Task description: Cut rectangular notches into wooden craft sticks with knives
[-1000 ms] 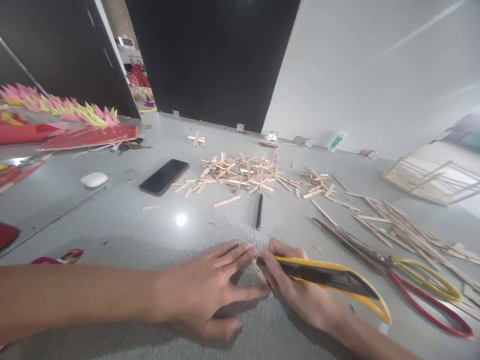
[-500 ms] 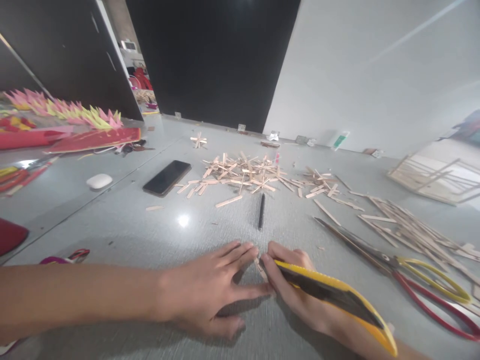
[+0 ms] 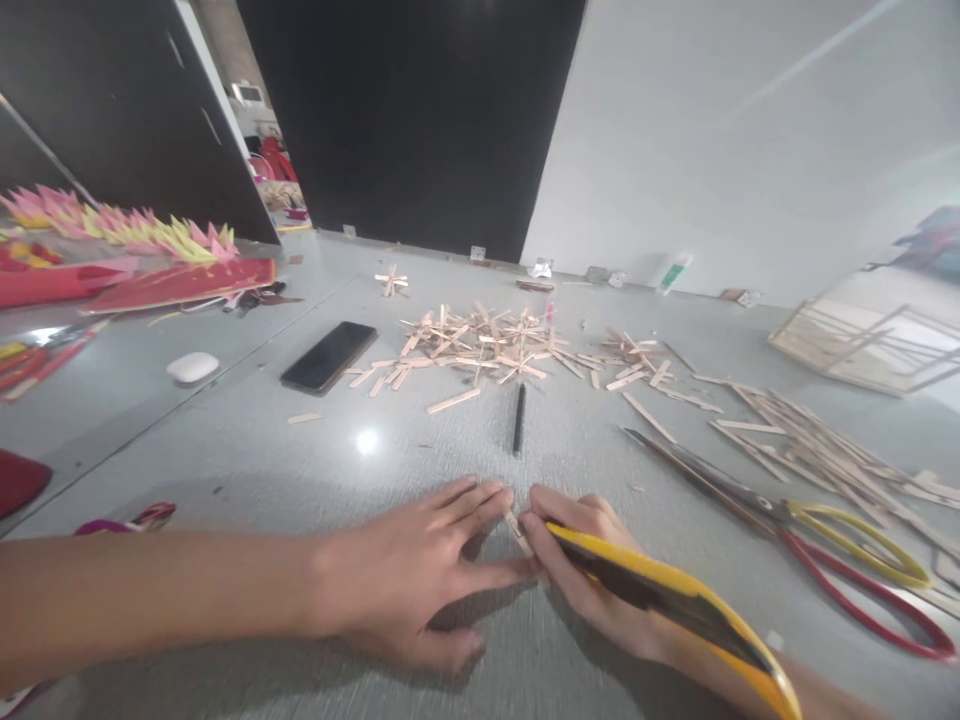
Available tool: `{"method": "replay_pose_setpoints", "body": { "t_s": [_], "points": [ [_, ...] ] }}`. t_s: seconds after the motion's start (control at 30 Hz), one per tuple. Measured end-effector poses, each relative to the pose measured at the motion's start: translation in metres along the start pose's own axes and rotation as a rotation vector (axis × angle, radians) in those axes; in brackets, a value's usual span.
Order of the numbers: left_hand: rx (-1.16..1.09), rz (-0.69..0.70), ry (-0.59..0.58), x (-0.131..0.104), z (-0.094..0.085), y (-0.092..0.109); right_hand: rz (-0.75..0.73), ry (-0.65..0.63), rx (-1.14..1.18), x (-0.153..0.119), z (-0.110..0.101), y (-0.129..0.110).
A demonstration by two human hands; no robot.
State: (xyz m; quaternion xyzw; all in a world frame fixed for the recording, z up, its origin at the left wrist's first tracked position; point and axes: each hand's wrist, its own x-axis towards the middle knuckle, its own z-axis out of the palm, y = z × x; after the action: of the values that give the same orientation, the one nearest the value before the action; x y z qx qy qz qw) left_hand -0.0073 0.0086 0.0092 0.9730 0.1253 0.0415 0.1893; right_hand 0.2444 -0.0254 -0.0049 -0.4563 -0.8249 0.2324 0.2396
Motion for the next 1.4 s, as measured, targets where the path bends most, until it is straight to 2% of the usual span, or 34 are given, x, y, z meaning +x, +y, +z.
{"method": "replay_pose_setpoints", "body": {
  "t_s": [0.17,0.3,0.43,0.53,0.6,0.77,0.87,0.93,0.97,1.03,1.17,1.3,1.4],
  "points": [
    [-0.003,-0.005,-0.003,0.000,-0.001,0.001,0.011,0.003,0.038,-0.003,0.003,0.004],
    [0.035,-0.003,0.003,-0.001,0.001,0.002,0.079,0.052,0.092,-0.005,0.004,0.004],
    [0.214,-0.001,0.027,-0.004,0.004,0.005,0.146,0.135,0.180,-0.005,0.001,0.003],
    [0.441,0.018,0.122,-0.006,0.001,0.006,0.180,0.198,0.245,-0.006,0.001,0.004],
    [0.491,-0.009,0.169,-0.007,-0.002,0.004,0.187,0.219,0.268,-0.006,0.002,0.005],
    [0.198,-0.196,0.106,-0.007,-0.012,-0.002,0.171,0.233,0.206,-0.008,0.003,0.009],
    [-0.096,-0.389,0.210,-0.009,-0.024,0.002,0.184,0.229,0.190,-0.009,0.003,0.010],
    [-0.409,-0.548,0.288,-0.011,-0.036,0.011,0.215,0.210,0.204,-0.010,0.003,0.012],
    [-0.561,-0.579,0.289,-0.012,-0.043,0.017,0.233,0.198,0.209,-0.011,0.003,0.013],
    [-0.708,-0.566,0.375,-0.014,-0.057,0.029,0.257,0.187,0.203,-0.010,0.003,0.014],
    [-0.698,-0.596,0.461,-0.017,-0.071,0.046,0.256,0.191,0.145,-0.008,0.003,0.012],
    [-0.620,-0.574,0.459,-0.021,-0.072,0.053,0.309,0.193,0.157,-0.008,0.003,0.010],
    [-0.554,-0.575,0.470,-0.025,-0.070,0.056,0.287,0.153,0.165,-0.008,0.001,0.012]
  ]
}}
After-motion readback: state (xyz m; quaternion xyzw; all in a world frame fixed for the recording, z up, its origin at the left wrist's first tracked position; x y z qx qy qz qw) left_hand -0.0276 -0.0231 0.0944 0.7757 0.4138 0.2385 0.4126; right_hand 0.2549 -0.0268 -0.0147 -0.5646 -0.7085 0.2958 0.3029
